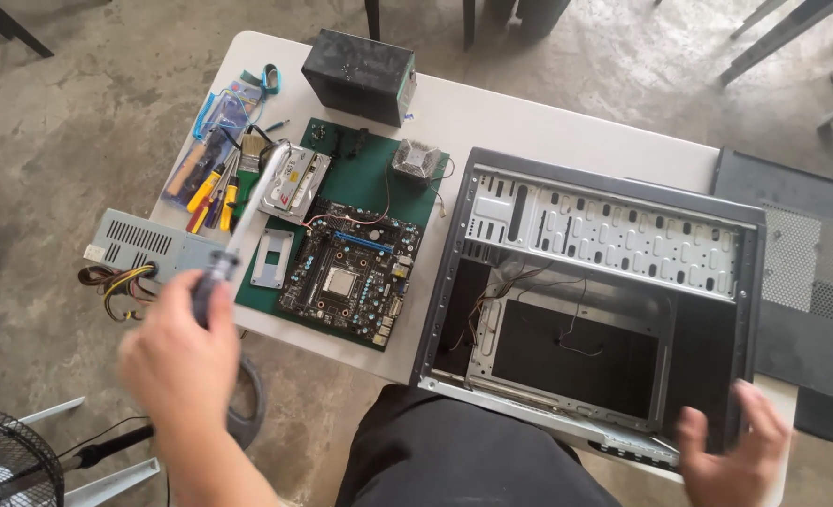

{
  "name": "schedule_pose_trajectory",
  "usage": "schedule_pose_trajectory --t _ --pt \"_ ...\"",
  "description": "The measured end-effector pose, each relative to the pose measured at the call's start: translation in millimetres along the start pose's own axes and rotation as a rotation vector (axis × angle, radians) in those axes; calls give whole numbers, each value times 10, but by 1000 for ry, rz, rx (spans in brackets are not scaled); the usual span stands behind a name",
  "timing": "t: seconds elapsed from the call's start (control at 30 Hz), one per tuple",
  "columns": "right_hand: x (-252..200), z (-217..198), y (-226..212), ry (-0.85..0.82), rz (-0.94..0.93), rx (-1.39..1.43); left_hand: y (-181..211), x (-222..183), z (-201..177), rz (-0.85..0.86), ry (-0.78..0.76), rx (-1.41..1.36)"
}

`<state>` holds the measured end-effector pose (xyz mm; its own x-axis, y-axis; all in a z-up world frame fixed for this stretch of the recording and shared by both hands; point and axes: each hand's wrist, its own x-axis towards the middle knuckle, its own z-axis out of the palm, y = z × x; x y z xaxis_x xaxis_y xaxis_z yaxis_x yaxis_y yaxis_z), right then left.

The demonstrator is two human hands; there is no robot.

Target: Removing a motherboard from a desktop computer case using a screwdriver and placing it on an anti-static mat.

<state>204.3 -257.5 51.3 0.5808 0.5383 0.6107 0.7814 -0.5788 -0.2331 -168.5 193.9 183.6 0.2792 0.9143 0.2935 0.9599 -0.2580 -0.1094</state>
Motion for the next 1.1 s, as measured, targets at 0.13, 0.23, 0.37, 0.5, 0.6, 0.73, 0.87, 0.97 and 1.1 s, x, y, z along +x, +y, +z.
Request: schedule_pose_trajectory --t 0.13,0.23,0.37,0.5,0.6,0.73,0.87,0.97,1.1 --pt "333 170 -935 -48 -253 377 1038 -695 -443 196 -17 -786" --pt "313 356 -1175 -3 -452 363 1659 -1169 -412 558 -136 -1133" --pt "766 122 -1407 -143 -567 235 1839 -1329 -419 925 -394 -1287" --pt "627 167 -1205 -253 -523 242 1603 -729 -109 1096 -513 -1106" --pt "396 327 -1015 -368 -458 70 1351 133 564 895 -87 -1286" --pt "43 556 -954 -414 -355 -9 712 1309 1981 363 -23 -763" --pt "-367 822 -906 -372 -221 74 138 2037 3060 58 -168 -264" --pt "-510 893 -809 -403 -169 109 68 2285 3410 139 -201 -99" --pt "-522 962 -654 -582 -68 259 213 2629 3495 156 -272 -128"
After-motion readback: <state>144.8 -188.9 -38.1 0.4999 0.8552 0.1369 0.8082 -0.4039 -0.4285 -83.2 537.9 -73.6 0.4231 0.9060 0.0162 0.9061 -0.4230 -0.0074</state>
